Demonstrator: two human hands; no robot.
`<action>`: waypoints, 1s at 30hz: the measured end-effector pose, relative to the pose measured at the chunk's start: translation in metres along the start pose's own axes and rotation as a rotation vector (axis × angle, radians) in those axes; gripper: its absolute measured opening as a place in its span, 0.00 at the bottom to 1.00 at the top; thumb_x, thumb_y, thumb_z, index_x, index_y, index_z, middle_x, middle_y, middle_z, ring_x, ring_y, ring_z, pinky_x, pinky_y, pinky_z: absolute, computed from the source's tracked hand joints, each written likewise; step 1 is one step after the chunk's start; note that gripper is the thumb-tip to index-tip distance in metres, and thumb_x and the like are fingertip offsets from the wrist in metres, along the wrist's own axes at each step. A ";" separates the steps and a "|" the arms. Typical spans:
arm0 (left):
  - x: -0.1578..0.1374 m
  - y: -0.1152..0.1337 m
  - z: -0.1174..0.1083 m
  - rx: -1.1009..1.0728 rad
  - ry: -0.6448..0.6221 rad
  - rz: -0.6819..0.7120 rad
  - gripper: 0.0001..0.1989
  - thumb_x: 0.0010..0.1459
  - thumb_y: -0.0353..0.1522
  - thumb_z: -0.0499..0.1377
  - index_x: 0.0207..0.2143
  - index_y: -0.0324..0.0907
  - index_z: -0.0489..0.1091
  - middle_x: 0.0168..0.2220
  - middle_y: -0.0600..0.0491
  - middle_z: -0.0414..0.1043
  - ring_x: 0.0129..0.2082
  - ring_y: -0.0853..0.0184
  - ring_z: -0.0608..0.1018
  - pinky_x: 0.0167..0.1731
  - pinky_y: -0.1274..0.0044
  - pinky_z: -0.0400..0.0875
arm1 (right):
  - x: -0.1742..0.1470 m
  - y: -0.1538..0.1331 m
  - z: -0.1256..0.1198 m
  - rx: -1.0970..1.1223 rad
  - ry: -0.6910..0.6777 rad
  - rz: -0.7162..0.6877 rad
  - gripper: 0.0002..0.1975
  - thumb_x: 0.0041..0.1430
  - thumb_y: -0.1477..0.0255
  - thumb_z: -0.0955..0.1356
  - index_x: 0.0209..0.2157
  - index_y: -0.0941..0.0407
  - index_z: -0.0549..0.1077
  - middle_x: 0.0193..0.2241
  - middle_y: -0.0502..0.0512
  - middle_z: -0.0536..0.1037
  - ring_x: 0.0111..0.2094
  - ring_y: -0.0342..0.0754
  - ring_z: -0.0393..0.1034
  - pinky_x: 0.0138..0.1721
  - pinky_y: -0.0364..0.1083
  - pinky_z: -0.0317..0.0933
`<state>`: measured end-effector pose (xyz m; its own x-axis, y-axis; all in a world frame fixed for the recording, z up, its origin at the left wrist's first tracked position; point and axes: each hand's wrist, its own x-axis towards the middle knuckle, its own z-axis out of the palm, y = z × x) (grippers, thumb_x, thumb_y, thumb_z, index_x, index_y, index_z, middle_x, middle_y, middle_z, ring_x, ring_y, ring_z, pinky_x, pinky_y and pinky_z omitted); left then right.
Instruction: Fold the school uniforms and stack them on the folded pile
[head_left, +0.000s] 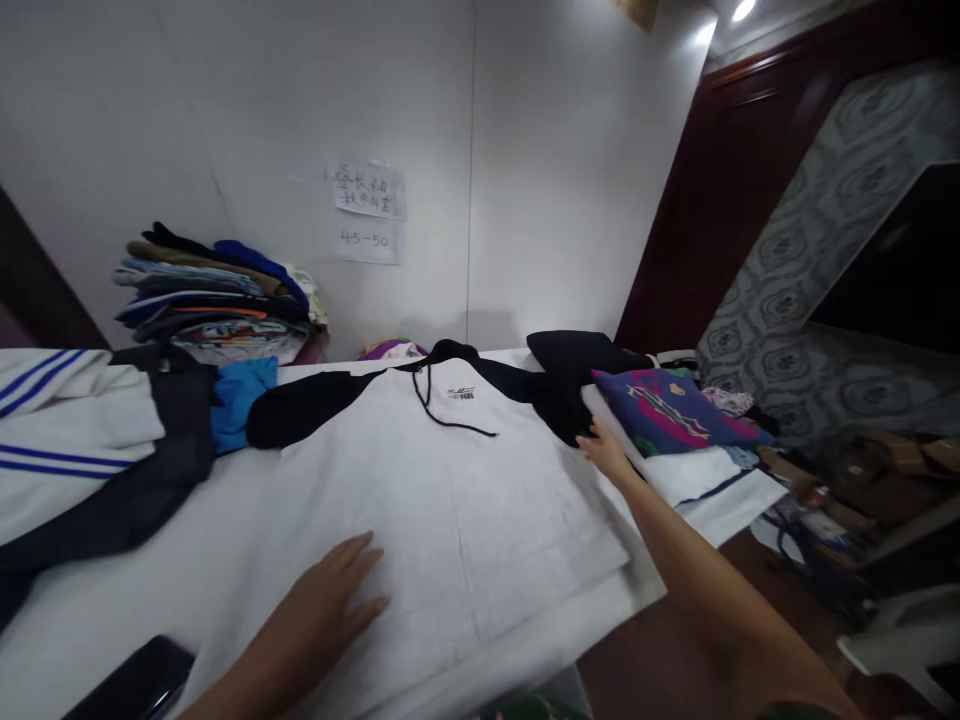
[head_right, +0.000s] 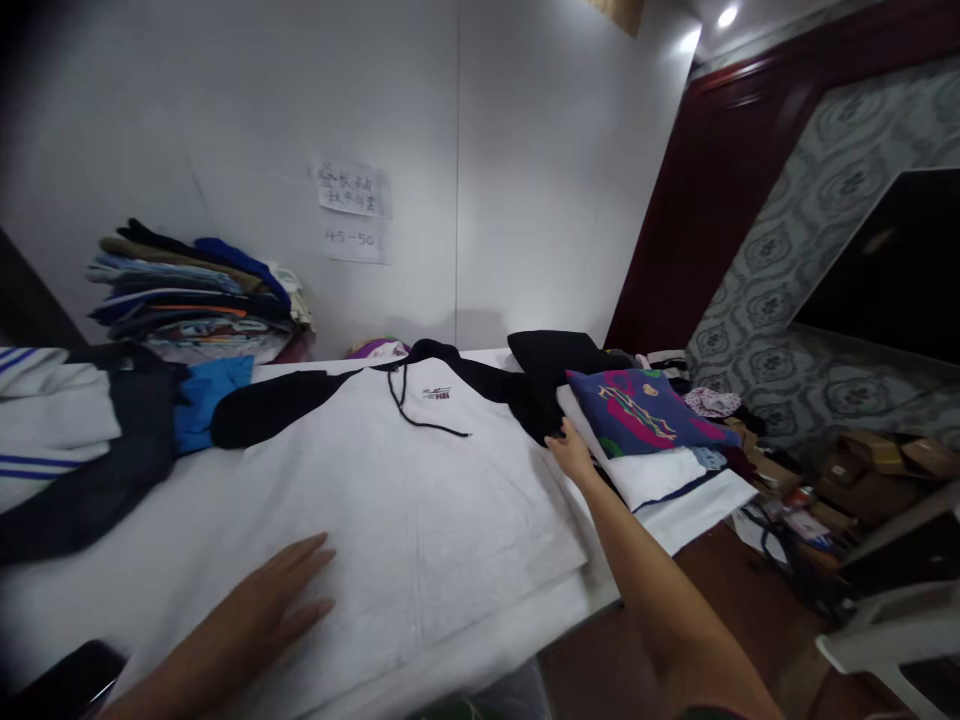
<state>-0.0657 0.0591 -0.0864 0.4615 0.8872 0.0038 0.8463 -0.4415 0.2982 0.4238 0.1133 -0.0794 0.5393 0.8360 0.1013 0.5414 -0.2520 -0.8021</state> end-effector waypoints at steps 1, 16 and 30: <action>0.003 0.001 0.009 0.027 -0.010 0.019 0.29 0.53 0.48 0.55 0.54 0.44 0.71 0.62 0.45 0.62 0.61 0.50 0.66 0.58 0.60 0.63 | 0.009 -0.003 0.007 0.010 -0.007 0.056 0.33 0.55 0.68 0.67 0.61 0.59 0.59 0.53 0.65 0.71 0.41 0.49 0.74 0.31 0.43 0.70; 0.015 0.008 0.007 -0.320 0.076 -0.126 0.26 0.55 0.50 0.55 0.52 0.51 0.72 0.62 0.50 0.63 0.60 0.52 0.67 0.55 0.60 0.66 | 0.058 -0.133 0.017 0.014 0.320 -0.631 0.21 0.58 0.76 0.59 0.53 0.57 0.69 0.50 0.60 0.74 0.51 0.52 0.67 0.54 0.51 0.60; 0.081 0.051 -0.033 -1.502 -0.054 -0.702 0.23 0.54 0.46 0.60 0.46 0.39 0.71 0.47 0.44 0.76 0.46 0.57 0.78 0.44 0.70 0.74 | -0.073 -0.064 0.039 -0.063 -0.369 -0.848 0.15 0.62 0.72 0.61 0.47 0.54 0.74 0.45 0.59 0.77 0.47 0.50 0.71 0.49 0.51 0.66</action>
<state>0.0061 0.1127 -0.0390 0.1608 0.8251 -0.5416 -0.1003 0.5596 0.8227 0.3246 0.0878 -0.0587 -0.2869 0.8521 0.4377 0.7008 0.4982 -0.5106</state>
